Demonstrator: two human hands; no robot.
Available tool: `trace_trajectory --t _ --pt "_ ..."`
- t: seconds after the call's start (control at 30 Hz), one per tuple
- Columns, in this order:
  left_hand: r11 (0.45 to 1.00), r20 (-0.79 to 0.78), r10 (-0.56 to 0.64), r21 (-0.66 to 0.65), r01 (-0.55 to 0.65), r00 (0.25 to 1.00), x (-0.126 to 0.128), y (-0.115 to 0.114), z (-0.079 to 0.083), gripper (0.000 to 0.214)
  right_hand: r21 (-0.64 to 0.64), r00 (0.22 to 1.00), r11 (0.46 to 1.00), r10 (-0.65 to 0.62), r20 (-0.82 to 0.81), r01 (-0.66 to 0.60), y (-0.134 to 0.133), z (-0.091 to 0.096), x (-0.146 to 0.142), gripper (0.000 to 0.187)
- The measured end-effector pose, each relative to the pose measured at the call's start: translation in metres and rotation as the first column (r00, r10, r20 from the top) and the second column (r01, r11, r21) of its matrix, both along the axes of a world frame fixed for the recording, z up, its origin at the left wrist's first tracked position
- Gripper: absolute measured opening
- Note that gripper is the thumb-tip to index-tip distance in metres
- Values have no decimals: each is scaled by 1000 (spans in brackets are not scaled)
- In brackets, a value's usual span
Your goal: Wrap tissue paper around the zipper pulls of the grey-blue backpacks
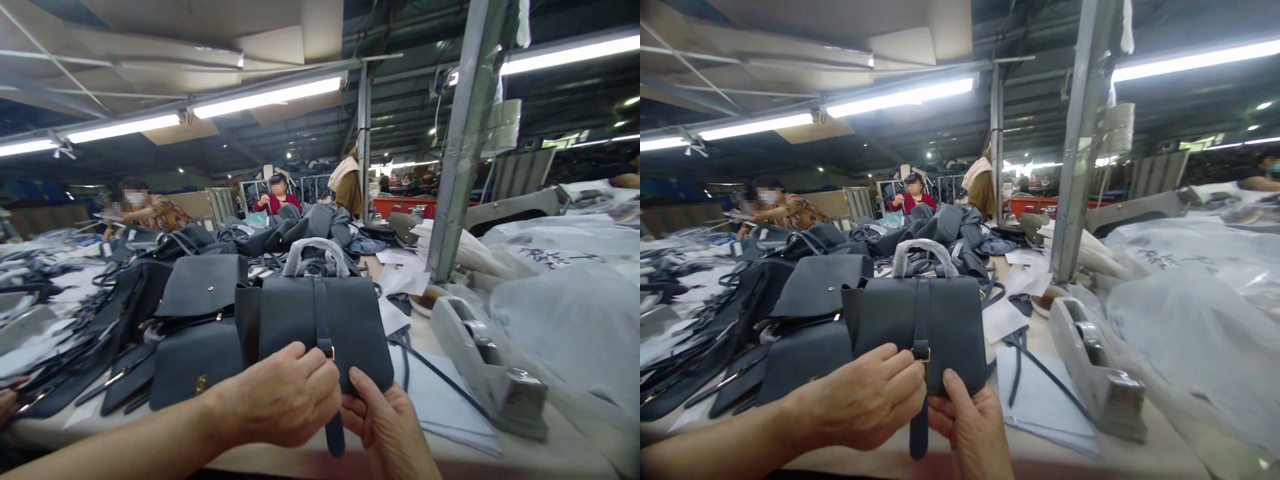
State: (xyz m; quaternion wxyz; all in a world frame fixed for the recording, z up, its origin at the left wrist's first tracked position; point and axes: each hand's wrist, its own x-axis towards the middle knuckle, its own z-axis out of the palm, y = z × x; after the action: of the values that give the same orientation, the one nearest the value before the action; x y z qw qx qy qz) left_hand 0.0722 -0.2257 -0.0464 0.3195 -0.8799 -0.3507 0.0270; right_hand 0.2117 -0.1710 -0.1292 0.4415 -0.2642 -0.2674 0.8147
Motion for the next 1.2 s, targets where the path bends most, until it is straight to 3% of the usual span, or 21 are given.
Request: trace_trajectory --t 0.13,0.23,0.43,0.53,0.67,0.8,0.83,0.9,1.0,1.1,1.13,1.2 --pt "977 91 193 -114 -182 977 0 9 4 13 16 1000 1000 12 29 -13 0 -1 -1 49" --pt "951 141 270 -191 -242 952 2 12 7 9 29 999 1000 -7 35 6 2 -2 -1 41" --pt "985 59 164 -62 -161 985 13 14 -2 10 105 997 994 20 74 -28 6 -10 -2 42" --pt "982 50 177 -72 -174 983 18 22 -4 10 178 994 984 -20 108 0 5 -13 -3 40" --pt "971 88 221 -119 -210 971 16 33 11 9 178 991 984 -18 130 -5 5 -12 -4 42" --pt "952 160 258 -209 -223 953 8 29 22 8 117 996 993 -21 82 12 5 -6 -5 39" --pt "940 230 304 -229 -253 924 7 26 22 8 117 997 993 -19 75 11 5 -5 -6 39" --pt "914 450 398 -262 -308 799 4 20 17 12 133 997 991 -26 69 17 4 -5 -7 40" --pt "913 745 405 -358 -194 531 3 12 5 15 140 997 990 -35 66 26 4 -5 -10 41" --pt "862 824 479 -507 17 303 4 6 -4 19 128 999 992 -17 48 11 2 -5 -12 42" --pt "850 829 504 -526 33 241 3 4 -6 20 128 999 992 -11 46 5 2 -5 -13 42" --pt "877 868 479 -479 -36 134 -4 -3 -7 21 129 998 992 -21 57 14 2 -4 -13 43"
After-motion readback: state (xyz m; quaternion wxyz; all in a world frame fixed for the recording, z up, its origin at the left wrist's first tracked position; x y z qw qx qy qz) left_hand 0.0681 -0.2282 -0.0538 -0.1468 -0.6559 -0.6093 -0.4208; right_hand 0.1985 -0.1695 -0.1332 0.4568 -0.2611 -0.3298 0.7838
